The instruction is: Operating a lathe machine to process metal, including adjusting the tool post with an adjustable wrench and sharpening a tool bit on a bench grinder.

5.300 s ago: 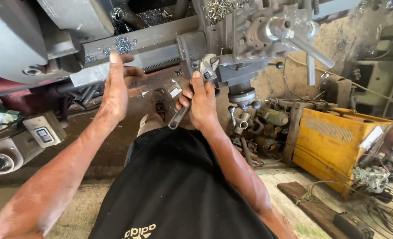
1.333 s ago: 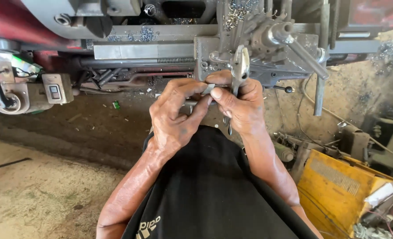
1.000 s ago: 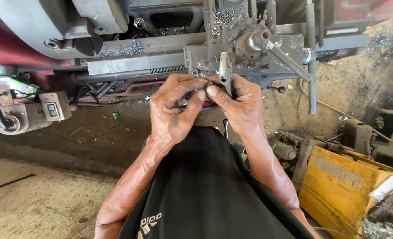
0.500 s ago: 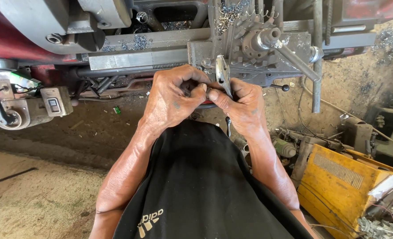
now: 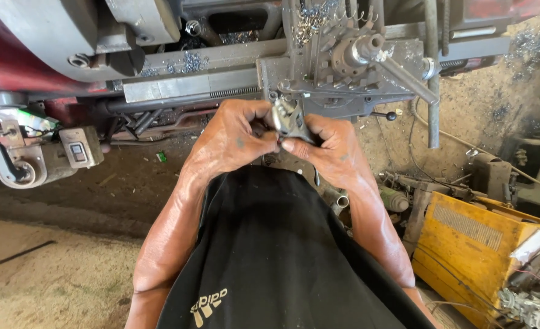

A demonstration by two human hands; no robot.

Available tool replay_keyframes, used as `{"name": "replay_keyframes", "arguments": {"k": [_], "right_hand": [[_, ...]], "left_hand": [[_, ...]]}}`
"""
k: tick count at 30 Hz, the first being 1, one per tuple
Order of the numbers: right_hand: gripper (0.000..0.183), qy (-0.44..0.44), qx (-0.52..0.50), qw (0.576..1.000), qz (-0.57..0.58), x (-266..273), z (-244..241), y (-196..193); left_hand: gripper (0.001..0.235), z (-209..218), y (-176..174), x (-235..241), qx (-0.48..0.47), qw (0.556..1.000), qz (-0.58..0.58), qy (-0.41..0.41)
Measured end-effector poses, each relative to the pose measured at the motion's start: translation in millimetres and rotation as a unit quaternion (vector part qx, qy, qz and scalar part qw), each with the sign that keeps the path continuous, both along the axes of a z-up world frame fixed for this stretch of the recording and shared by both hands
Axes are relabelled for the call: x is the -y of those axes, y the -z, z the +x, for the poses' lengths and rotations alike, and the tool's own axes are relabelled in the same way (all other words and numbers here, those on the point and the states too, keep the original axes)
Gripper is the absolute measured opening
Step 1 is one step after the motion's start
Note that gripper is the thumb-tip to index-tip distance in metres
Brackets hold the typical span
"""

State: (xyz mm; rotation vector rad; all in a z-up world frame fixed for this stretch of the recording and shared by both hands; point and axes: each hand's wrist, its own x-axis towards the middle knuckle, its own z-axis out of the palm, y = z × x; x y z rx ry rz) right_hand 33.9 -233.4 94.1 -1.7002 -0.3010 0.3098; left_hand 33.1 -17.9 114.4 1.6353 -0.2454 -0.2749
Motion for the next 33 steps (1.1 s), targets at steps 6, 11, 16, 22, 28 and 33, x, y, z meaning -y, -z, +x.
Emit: {"name": "replay_keyframes", "arguments": {"k": [6,11,16,22,28,33], "right_hand": [[0.034,-0.057,0.003,0.997,-0.055,0,-4,-15],[0.032,-0.052,-0.027,0.997,-0.048,-2,-6,-18],[0.03,-0.047,-0.036,0.997,-0.046,8,-9,-2],[0.02,-0.041,-0.137,0.978,0.155,15,0,32],[0.022,0.019,-0.178,0.936,0.302,4,0,40],[0.024,0.037,-0.171,0.936,0.307,0,3,45]], "left_hand": [[0.01,1,9,-5,-0.076,0.995,0.03,0.048],[0.013,5,8,-4,-0.113,0.989,0.041,0.084],[0.015,10,17,-3,-0.129,0.987,0.023,0.089],[0.017,10,11,-2,-0.131,0.985,-0.086,0.073],[0.018,3,39,17,-0.06,0.978,-0.199,0.013],[0.015,1,49,20,-0.047,0.973,-0.227,-0.021]]}}
